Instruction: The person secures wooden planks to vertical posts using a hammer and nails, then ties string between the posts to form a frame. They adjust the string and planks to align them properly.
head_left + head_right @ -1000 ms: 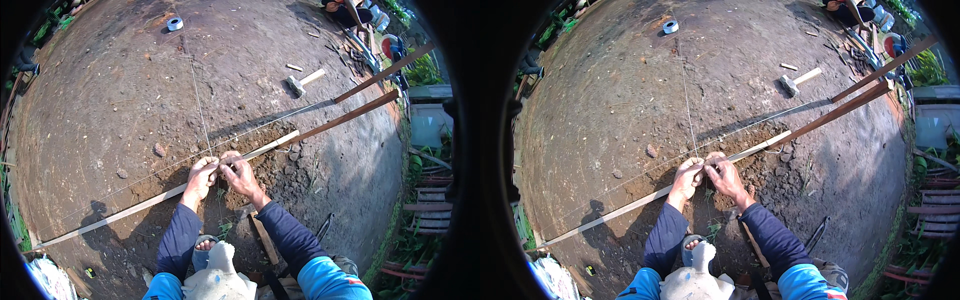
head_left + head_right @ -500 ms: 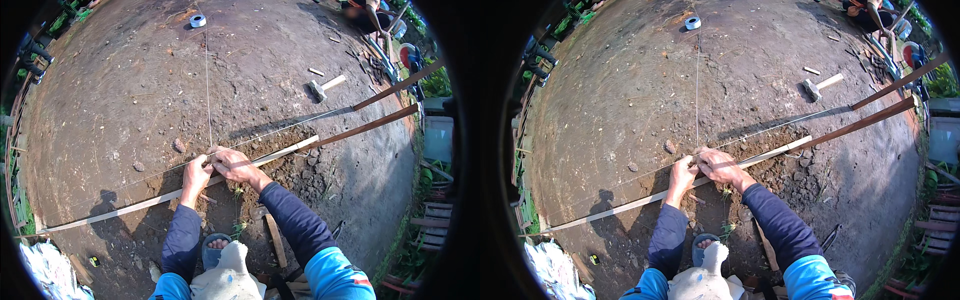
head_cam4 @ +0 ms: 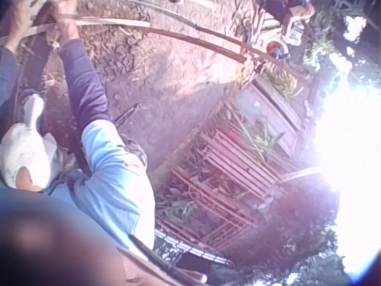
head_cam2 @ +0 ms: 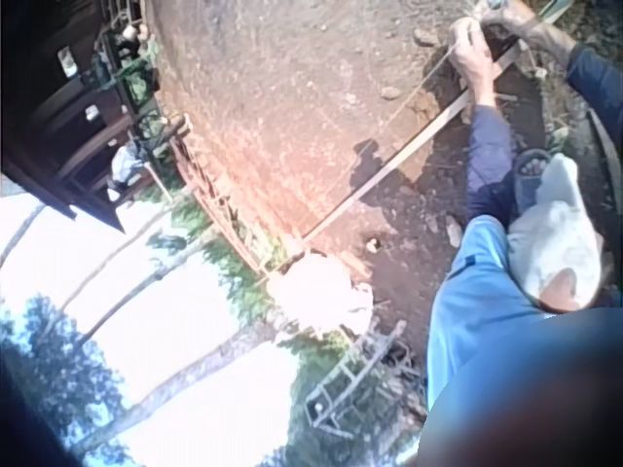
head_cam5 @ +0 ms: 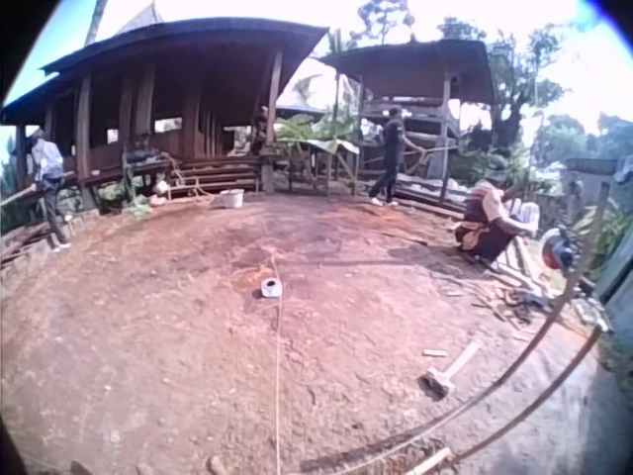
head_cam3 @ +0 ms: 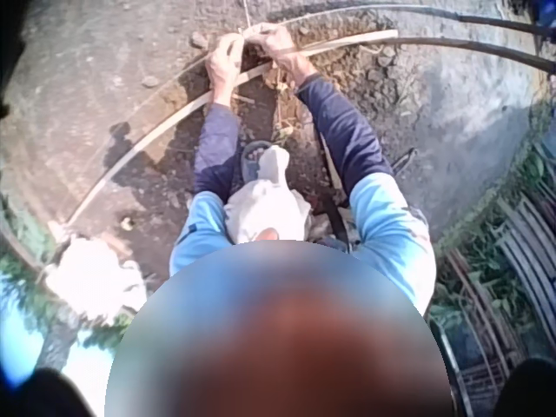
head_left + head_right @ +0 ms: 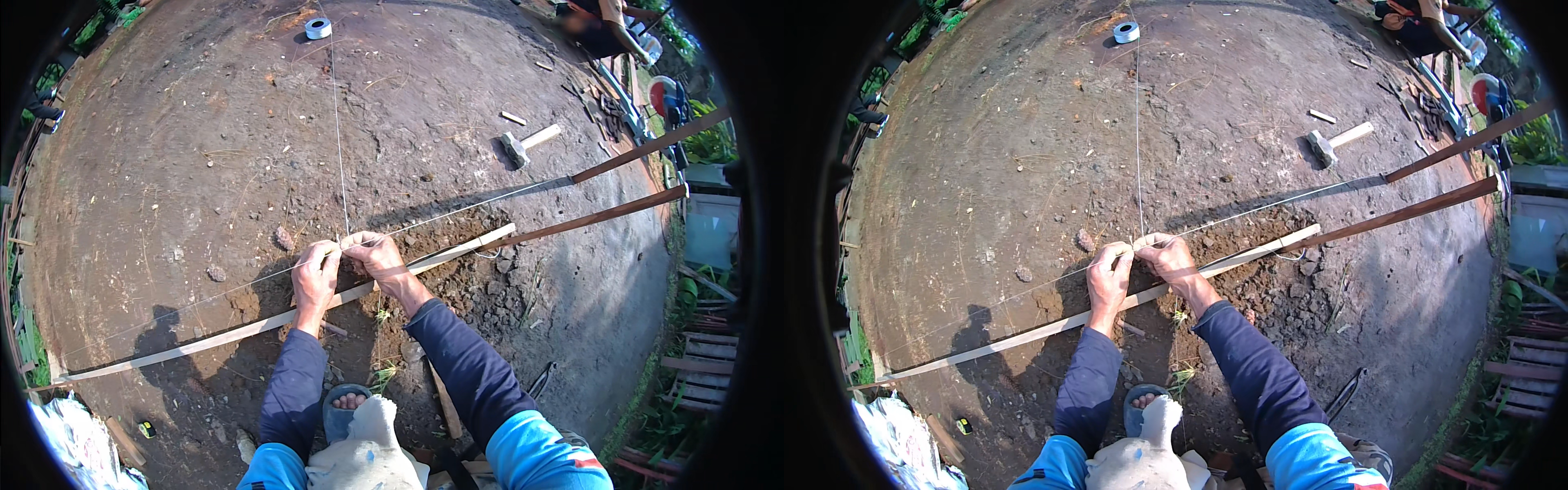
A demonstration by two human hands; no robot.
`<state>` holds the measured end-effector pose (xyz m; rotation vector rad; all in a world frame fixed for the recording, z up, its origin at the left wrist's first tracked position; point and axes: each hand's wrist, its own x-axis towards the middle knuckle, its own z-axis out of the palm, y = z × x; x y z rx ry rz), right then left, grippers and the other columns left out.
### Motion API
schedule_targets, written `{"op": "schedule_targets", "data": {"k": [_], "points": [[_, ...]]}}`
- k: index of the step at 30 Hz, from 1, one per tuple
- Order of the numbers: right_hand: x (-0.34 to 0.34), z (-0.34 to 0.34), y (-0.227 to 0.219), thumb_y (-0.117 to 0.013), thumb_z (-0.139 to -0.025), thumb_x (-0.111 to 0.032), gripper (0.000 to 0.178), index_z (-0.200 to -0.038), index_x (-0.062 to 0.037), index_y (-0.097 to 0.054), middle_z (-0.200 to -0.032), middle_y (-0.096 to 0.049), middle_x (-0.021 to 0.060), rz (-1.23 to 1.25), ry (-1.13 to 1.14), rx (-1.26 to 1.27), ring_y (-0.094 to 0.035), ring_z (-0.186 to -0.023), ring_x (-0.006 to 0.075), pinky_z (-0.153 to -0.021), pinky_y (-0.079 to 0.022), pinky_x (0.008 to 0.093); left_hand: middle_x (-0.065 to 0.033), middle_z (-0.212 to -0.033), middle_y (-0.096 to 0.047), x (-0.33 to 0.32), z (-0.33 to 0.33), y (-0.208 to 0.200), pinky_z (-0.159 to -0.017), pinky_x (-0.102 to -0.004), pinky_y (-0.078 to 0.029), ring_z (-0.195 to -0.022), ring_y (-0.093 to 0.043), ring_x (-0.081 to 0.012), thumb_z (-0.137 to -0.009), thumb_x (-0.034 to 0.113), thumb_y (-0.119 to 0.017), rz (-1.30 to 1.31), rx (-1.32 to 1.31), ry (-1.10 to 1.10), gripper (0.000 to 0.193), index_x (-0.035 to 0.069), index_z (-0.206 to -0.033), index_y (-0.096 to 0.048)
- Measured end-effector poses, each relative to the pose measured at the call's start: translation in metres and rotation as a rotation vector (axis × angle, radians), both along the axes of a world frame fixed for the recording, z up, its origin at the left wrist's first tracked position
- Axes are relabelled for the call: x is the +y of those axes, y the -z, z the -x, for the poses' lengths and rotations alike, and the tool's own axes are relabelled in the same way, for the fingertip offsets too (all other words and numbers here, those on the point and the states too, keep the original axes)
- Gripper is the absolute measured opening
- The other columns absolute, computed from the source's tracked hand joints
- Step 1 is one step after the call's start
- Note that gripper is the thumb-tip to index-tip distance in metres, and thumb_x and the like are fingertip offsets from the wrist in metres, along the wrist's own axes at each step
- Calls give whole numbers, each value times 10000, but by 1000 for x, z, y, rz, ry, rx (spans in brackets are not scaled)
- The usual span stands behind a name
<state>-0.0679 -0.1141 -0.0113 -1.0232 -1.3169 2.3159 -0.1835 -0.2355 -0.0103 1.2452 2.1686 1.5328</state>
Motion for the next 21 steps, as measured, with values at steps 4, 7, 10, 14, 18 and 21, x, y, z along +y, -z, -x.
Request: {"op": "schedule_targets", "data": {"k": [4,7,10,14,18,21], "points": [[8,-7,-8,-725,-973,-139,142,-1034,-13,-750,-844,-715,-3,-132,-143,-73,-582,-707,54,-628,-453,252,-132,-992,-743,0,-2,0,-823,-379,-563,-918,-726,-289,-965,117,-716,3,-48,12,108,32,-1031,-723],[14,-13,-14,-706,-991,-212,223,-1038,2,-748,-849,-719,15,-259,-237,-151,-603,-739,84,-674,-479,288,-67,-911,-720,-1,-5,2,-755,-320,-530,-830,-672,-166,-972,144,-730,63,-280,37,126,32,-1028,-723],[17,-18,-19,-677,-1007,-272,295,-1062,12,-733,-862,-720,52,-389,-332,-216,-629,-789,136,-734,-508,344,-3,-856,-678,-2,-2,5,-704,-271,-483,-777,-579,-76,-973,160,-740,79,-454,90,146,27,-1029,-721],[19,-20,-19,-637,-1022,-286,311,-1100,6,-709,-901,-721,99,-618,-397,-213,-648,-859,189,-793,-522,405,25,-842,-664,-1,5,9,-693,-263,-469,-747,-544,-66,-977,154,-731,83,-799,167,150,15,-1031,-715],[18,-20,-14,-645,-1009,-289,304,-1098,-4,-696,-899,-708,102,-628,-373,-278,-628,-849,166,-773,-512,378,-6,-848,-669,0,2,7,-728,-295,-494,-777,-577,-96,-976,145,-716,103,-562,158,131,24,-1025,-702],[15,-19,-9,-654,-995,-273,271,-1039,-11,-702,-836,-675,57,-517,-264,-252,-588,-789,131,-726,-490,350,-60,-870,-688,1,-4,3,-764,-330,-519,-821,-638,-152,-975,124,-695,101,-314,133,111,26,-1025,-685]]}}
